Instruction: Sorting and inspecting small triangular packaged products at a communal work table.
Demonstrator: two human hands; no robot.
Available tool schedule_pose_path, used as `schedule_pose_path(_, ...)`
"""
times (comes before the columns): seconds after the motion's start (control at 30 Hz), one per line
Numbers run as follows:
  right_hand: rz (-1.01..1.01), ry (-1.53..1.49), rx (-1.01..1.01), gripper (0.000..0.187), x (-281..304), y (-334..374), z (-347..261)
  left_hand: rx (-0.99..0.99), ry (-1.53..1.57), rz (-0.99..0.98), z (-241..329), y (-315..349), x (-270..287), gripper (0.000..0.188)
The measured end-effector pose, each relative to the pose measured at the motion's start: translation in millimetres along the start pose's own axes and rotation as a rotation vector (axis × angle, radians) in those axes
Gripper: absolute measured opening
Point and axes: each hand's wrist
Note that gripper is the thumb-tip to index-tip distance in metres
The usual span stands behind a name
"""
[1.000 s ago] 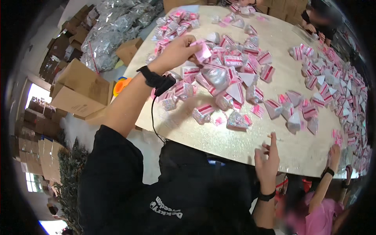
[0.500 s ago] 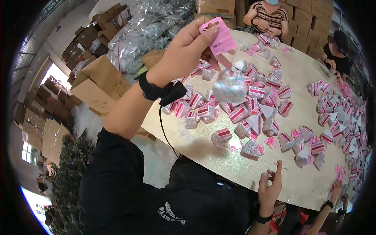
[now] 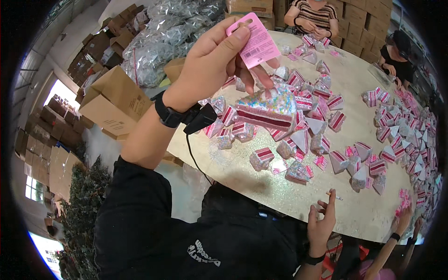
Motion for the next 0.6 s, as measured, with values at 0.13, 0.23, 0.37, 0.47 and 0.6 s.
schedule_pose_path(0.13, 0.003, -0.027, 0.025, 0.075, 0, -2, -10, 0.016, -0.026, 0.013, 3, 6, -1, 0.032)
schedule_pose_path(0.23, 0.006, -0.117, 0.063, 0.073, -3, -6, -20, 0.041, -0.072, 0.357, -2, 13, -41, 0.029)
schedule_pose_path(0.37, 0.009, -0.155, 0.166, 0.063, -11, -11, -33, 0.229, 0.322, 0.473, -45, 47, -72, 0.031)
schedule_pose_path(0.47, -0.026, -0.053, 0.284, 0.058, -9, -13, -40, 0.368, 0.572, 0.199, -78, 86, -92, 0.027)
schedule_pose_path(0.6, -0.082, 0.001, 0.292, 0.058, -5, -7, -23, 0.556, 0.674, 0.394, -94, 106, -154, 0.021)
Point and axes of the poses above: each hand's wrist, its own y-axis away from the middle knuckle, its own x-axis out of the back of the hand, z = x × y, and after that the axes turned 7 degrees about -y, right-handed
